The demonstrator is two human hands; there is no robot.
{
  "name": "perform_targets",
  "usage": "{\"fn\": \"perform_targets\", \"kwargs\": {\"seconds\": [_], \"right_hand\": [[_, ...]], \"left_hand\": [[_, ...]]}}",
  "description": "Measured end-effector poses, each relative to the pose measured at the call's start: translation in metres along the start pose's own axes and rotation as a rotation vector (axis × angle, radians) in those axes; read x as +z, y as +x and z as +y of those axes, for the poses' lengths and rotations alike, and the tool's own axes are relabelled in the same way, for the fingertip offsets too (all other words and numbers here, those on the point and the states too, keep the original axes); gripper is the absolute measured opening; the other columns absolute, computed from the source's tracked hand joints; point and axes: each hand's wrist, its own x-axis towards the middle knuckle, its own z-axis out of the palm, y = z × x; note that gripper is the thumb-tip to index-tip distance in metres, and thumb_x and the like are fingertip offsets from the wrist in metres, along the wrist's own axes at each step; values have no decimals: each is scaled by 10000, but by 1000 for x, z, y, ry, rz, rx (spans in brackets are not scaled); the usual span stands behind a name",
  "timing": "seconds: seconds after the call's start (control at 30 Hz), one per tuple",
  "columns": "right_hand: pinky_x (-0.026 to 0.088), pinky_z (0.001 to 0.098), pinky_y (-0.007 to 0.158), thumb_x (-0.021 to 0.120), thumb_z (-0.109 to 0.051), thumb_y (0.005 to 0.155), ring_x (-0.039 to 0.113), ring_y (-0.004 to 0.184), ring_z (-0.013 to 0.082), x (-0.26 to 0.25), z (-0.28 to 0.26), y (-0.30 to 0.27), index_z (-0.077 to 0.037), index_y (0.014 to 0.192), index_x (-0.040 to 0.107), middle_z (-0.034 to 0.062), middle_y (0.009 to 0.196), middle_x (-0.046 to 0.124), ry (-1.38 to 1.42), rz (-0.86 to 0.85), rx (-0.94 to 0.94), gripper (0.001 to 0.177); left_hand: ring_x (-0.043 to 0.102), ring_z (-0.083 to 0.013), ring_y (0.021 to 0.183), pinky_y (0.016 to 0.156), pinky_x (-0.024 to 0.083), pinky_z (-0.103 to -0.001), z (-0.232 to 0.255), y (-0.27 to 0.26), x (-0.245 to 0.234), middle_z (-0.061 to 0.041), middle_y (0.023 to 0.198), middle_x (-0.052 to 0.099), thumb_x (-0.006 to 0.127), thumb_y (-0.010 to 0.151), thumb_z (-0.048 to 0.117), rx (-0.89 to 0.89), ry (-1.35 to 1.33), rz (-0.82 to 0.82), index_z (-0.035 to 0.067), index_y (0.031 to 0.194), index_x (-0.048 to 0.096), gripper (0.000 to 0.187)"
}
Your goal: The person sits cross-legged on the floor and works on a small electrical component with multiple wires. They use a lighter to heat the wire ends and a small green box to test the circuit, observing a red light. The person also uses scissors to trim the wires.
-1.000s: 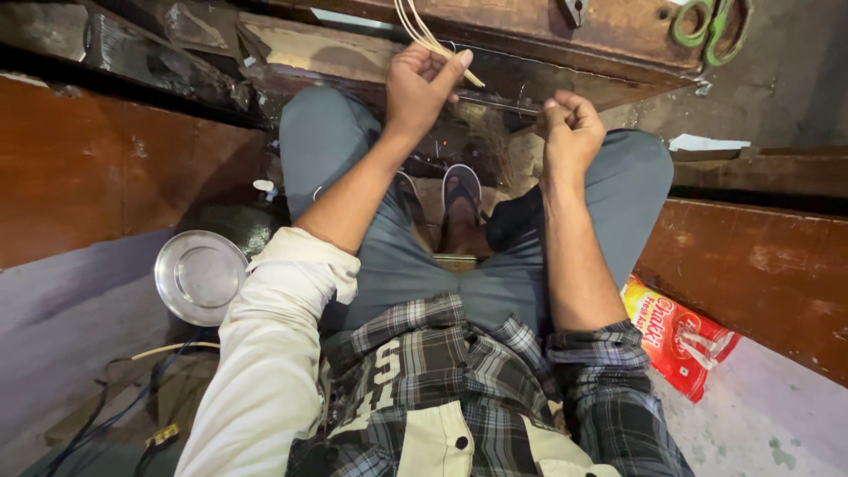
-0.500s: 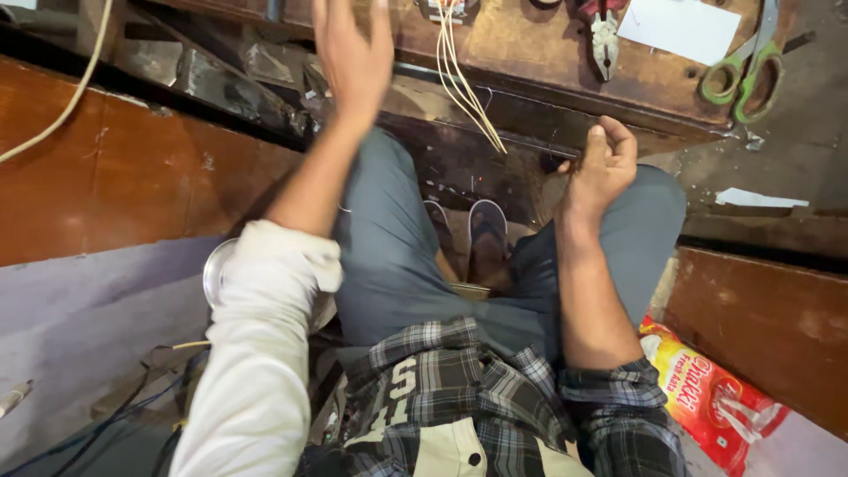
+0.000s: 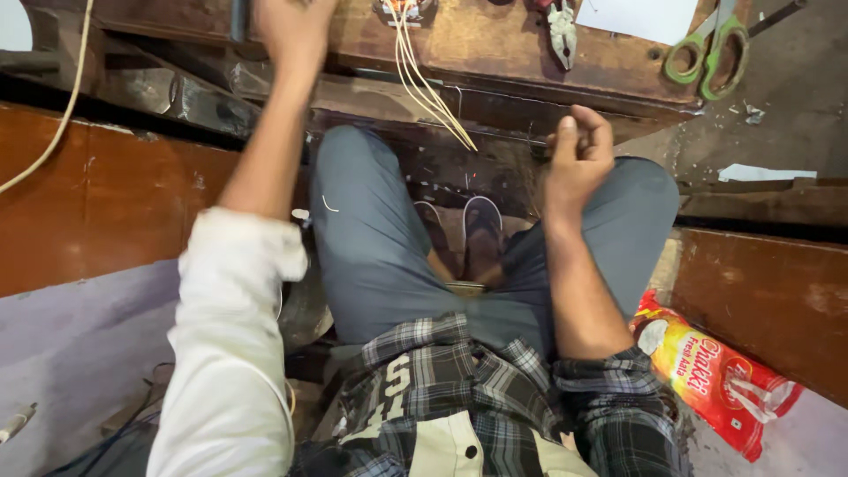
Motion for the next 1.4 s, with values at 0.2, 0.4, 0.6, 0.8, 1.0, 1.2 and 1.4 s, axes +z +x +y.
{"fn": "perform_targets", "kwargs": {"seconds": [0.2,0.4,0.6,0.8,1.0,1.2,1.4], "right_hand": [[581,294,790,783,-69,959,732,892,173,18,-61,-60,-19,1190,697,102,1033,735,-339,-394,-302,252],[588,365,840,804,-56,878,718,980,302,28,-76,-104,-24,1218,692,159,1117,705,-453,-610,-433,359],[589,353,816,780,-16,916,731,969,285,27,-59,-100,-34,1186,708,143,1109,722,-442,-598,-393,280],[577,301,724,773,-29,932,747,825,195,29,-55,-95,-7,1206,690,142,1009,753,-405,-486,-268,287],[601,284,736,709,-34,996,758,865,141,28,-43,-96,1,1331,555,136,1011,779,-291,-467,-141,371],[562,287,629,659,-48,1004,720,724,136,30,-47,-95,-8,1218,589,142,922,777,-353,-508,-11,228],[549,324,635,663,-58,986,730,671,205,26,-54,-94,-38,1173,707,168,890,748,-576,-697,-107,194]], "left_hand": [[624,-173,655,622,545,-324,69,-198,0,-98,857,650,630,934,58,-577,-927,-124,56,1094,559,175],[641,-146,828,755,518,-336,48,-277,44,-35,927,687,640,928,103,-950,-1255,-143,99,987,619,63],[663,-150,838,740,522,-326,25,-277,55,-41,926,711,676,923,142,-961,-1273,-194,118,980,604,94],[669,-148,765,702,541,-314,36,-265,65,-42,863,701,742,937,201,-885,-1185,-185,115,967,604,165],[618,-63,756,649,509,-235,34,-270,69,13,850,668,717,984,242,-701,-796,-82,73,927,640,193],[601,-58,647,552,496,-239,40,-268,66,0,776,656,726,962,220,-537,-642,-3,39,909,623,215],[658,-98,665,605,525,-271,54,-262,53,-60,765,724,760,936,211,-287,-225,18,23,890,654,221]]}}
